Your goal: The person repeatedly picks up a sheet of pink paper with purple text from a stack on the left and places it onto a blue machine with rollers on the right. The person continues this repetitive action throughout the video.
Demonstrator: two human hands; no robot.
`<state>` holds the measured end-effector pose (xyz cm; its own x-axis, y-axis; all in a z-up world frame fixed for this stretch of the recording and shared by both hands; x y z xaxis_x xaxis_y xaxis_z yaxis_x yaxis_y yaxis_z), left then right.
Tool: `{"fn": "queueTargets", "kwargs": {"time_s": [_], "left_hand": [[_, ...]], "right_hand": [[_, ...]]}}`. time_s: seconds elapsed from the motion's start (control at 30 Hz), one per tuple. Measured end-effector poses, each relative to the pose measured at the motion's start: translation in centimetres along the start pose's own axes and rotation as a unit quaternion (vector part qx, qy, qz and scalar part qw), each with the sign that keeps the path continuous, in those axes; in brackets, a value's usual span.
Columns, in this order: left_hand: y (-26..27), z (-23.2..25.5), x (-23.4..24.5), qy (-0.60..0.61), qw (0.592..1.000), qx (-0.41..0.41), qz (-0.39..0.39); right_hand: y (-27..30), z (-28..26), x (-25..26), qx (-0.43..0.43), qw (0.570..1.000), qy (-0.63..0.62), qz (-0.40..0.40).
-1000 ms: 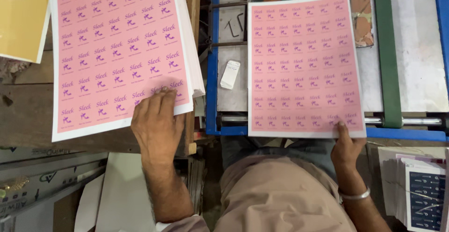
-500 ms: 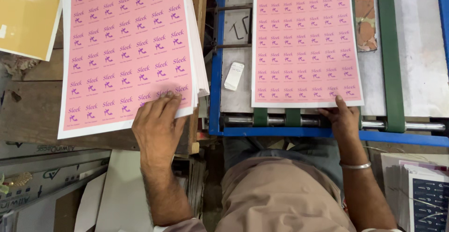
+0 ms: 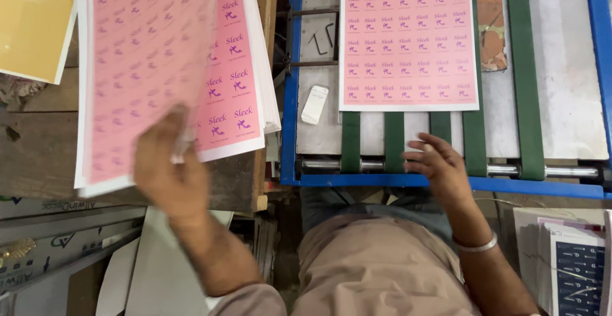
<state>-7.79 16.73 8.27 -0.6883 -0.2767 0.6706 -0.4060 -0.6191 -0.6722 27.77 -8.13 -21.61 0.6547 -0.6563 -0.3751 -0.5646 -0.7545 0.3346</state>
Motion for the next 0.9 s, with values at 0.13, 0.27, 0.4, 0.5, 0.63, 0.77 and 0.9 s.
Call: {"fn": "queueTargets", "kwargs": {"time_s": [0.13,0.27,0.4,0.5,0.63,0.77,0.9], "left_hand": [[2.0,10.4,-7.4,-0.088,0.975,-0.102,-0.179],[5.0,18.7,-11.4,-0.105,0.941,-0.222,-0.231],[5.9,17.5,-9.1,0.022,0.946,-0.166,-0.279],[4.9,14.3,-6.9,-0.029,0.954,-0.134,-0.265],[2.1,8.4,-5.6,-0.158,0.96,-0.078,-0.216],[0.9,5.6,-5.1,-0.134,0.971,-0.107,-0.169],[1.3,5.0,-4.9,-0.122,0.976,-0.093,-0.154]], "right_hand": [[2.5,-3.8,-11.0,0.029,0.964,-0.065,-0.255],[3.5,-4.8,-15.7,0.026,0.947,-0.166,-0.275],[0.8,-3.9,-11.4,0.009,0.983,-0.171,-0.071],[-0.9,-4.7,-5.1,0.056,0.991,-0.115,0.042],[-2.7,-5.8,2.7,0.152,0.973,-0.14,0.102],[-2.5,-4.6,9.4,0.19,0.952,-0.134,0.201],[-1.3,-2.3,13.5,0.185,0.944,-0.095,0.255]]}}
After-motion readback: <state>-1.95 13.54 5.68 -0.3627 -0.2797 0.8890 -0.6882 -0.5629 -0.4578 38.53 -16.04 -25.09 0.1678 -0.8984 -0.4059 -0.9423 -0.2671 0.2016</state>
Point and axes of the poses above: each hand's wrist, its own y-axis away from the middle knuckle, its own x-axis out of the back of the hand, z = x × y, the point moved 10 cm from there along -y, towards the middle knuckle, and after that the axes turned 2 degrees about -y, right-handed, at the moved point
